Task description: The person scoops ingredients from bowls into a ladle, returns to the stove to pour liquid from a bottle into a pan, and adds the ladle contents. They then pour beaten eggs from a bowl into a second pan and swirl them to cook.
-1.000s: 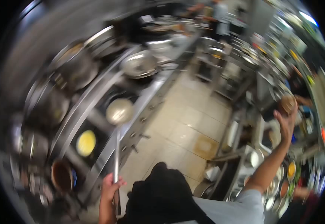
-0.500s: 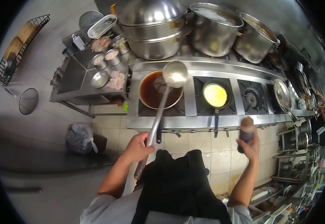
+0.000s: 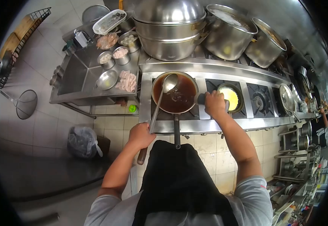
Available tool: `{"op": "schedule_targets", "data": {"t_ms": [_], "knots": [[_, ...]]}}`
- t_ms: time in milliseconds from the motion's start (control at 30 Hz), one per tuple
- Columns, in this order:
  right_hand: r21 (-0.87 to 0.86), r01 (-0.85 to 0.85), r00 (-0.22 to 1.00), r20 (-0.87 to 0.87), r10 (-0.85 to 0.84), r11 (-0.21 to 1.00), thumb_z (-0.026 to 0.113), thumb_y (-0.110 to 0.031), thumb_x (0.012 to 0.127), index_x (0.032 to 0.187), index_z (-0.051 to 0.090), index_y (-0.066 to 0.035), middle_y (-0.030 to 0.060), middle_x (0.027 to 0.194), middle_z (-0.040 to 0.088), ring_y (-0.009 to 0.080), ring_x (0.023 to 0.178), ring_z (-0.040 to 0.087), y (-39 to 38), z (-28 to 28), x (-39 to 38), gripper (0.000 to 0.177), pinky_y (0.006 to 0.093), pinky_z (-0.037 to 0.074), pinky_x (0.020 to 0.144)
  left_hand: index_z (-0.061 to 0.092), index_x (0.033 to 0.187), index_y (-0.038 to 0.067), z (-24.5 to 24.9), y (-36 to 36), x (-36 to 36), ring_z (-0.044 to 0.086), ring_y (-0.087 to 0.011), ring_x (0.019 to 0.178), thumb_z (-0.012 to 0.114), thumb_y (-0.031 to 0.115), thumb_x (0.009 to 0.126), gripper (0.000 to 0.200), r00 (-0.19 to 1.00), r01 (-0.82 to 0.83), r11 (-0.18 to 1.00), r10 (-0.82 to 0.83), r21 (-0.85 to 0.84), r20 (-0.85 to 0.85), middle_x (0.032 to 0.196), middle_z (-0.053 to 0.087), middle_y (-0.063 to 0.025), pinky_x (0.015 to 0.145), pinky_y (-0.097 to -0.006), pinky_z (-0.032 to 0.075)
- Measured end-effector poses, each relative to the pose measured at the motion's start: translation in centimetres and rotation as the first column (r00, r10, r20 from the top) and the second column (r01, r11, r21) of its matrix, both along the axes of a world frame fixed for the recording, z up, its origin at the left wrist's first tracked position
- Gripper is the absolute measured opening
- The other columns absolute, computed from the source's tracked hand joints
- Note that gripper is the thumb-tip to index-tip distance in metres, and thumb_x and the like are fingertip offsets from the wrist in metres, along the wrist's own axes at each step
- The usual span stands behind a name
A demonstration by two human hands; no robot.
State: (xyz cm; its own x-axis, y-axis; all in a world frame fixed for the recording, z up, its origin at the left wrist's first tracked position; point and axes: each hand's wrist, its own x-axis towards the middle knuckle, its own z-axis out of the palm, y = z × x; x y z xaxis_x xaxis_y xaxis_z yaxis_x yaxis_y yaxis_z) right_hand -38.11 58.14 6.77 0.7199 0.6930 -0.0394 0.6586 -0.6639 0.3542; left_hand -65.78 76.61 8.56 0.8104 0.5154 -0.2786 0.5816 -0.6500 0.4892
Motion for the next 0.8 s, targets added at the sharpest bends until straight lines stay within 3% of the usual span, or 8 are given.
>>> {"op": "schedule_targets", "data": {"t_ms": [100, 133, 233, 400, 500, 600, 667, 800], "knots": [[-0.014, 0.047, 0.998, 0.046, -0.047, 0.999, 0.062, -0.020, 0.078, 0.097, 0.062, -0.011, 0.0109, 0.100, 0.062, 0.0263, 0.095, 0.058, -0.1, 0.8, 1.0, 0.022, 0.0382, 0.045, 0.076, 0.059, 0.075, 0.000, -1.0, -0.3, 0.6, 0.061, -0.0360, 0.072, 0.071, 0.021, 0.063, 0.027, 0.999, -0.022, 1.000, 0.022, -0.007, 0.042, 0.070, 0.061, -0.0177, 0.067, -0.0416, 0.048], [-0.069, 0.075, 0.997, -0.010, -0.076, 0.995, 0.064, -0.019, 0.075, 0.105, 0.057, -0.010, 0.0117, 0.102, 0.061, 0.0259, 0.101, 0.057, -0.1, 1.6, 0.7, 0.032, 0.0361, 0.045, 0.081, 0.059, 0.075, 0.000, -1.6, -0.5, 0.7, 0.062, -0.0361, 0.073, 0.072, 0.021, 0.063, 0.027, 0.998, -0.037, 0.999, 0.036, 0.004, 0.053, 0.071, 0.061, -0.0180, 0.067, -0.0417, 0.048], [-0.012, 0.014, 1.000, 0.017, -0.014, 1.000, 0.060, -0.017, 0.079, 0.100, 0.061, -0.011, 0.0104, 0.099, 0.062, 0.0253, 0.096, 0.058, -1.2, 1.8, 0.2, 0.022, 0.0360, 0.045, 0.077, 0.059, 0.073, 0.000, -2.0, -0.5, 1.1, 0.062, -0.0369, 0.073, 0.072, 0.022, 0.063, 0.028, 0.997, -0.057, 0.998, 0.056, 0.014, 0.056, 0.071, 0.062, -0.0187, 0.066, -0.0422, 0.048], [-0.027, 0.074, 0.997, -0.029, -0.075, 0.997, 0.063, -0.018, 0.077, 0.105, 0.058, -0.012, 0.0108, 0.100, 0.061, 0.0260, 0.098, 0.058, -2.5, 1.9, 1.3, 0.029, 0.0364, 0.045, 0.079, 0.060, 0.070, -0.001, -2.4, -0.3, 1.3, 0.061, -0.0367, 0.068, 0.072, 0.021, 0.063, 0.027, 0.997, -0.067, 0.997, 0.068, -0.029, 0.040, 0.068, 0.061, -0.0196, 0.063, -0.0421, 0.048], [-0.073, 0.094, 0.994, -0.047, -0.097, 0.993, 0.065, -0.021, 0.074, 0.111, 0.054, -0.014, 0.0113, 0.101, 0.059, 0.0276, 0.100, 0.057, -2.9, 1.9, 1.6, 0.039, 0.0379, 0.046, 0.081, 0.063, 0.072, -0.001, -2.7, -0.1, 1.3, 0.064, -0.0310, 0.064, 0.071, 0.022, 0.064, 0.026, 0.996, -0.077, 0.976, 0.085, -0.203, 0.028, 0.063, 0.060, -0.0169, 0.062, -0.0400, 0.049], [-0.066, 0.099, 0.992, -0.066, -0.103, 0.993, 0.066, -0.020, 0.073, 0.111, 0.053, -0.014, 0.0116, 0.102, 0.059, 0.0282, 0.101, 0.057, -3.0, 2.3, 1.0, 0.041, 0.0387, 0.046, 0.081, 0.059, 0.068, -0.002, -5.0, 0.6, 1.0, 0.056, -0.0182, 0.051, 0.071, 0.019, 0.067, 0.024, 0.989, -0.105, 0.890, 0.142, -0.443, 0.050, 0.059, 0.056, -0.0085, 0.051, -0.0334, 0.045], [-0.020, 0.101, 0.993, -0.056, -0.102, 0.995, 0.066, -0.019, 0.071, 0.104, 0.056, -0.011, 0.0101, 0.098, 0.061, 0.0256, 0.096, 0.059, -2.8, 2.2, 0.5, 0.035, 0.0354, 0.046, 0.077, 0.058, 0.066, 0.001, -6.5, 1.0, 0.7, 0.052, -0.0112, 0.050, 0.070, 0.015, 0.073, 0.020, 0.964, -0.126, 0.691, 0.255, -0.711, 0.077, 0.059, 0.055, -0.0027, 0.046, -0.0274, 0.042], [-0.035, 0.177, 0.978, -0.107, -0.179, 0.984, 0.067, -0.019, 0.069, 0.109, 0.054, -0.011, 0.0109, 0.101, 0.060, 0.0266, 0.098, 0.058, -2.2, 1.3, -0.1, 0.043, 0.0358, 0.046, 0.079, 0.061, 0.068, 0.002, -5.7, 0.7, 0.2, 0.048, -0.0092, 0.050, 0.069, 0.016, 0.070, 0.016, 0.953, -0.130, 0.620, 0.294, -0.774, 0.075, 0.057, 0.054, 0.0000, 0.045, -0.0265, 0.035]]}}
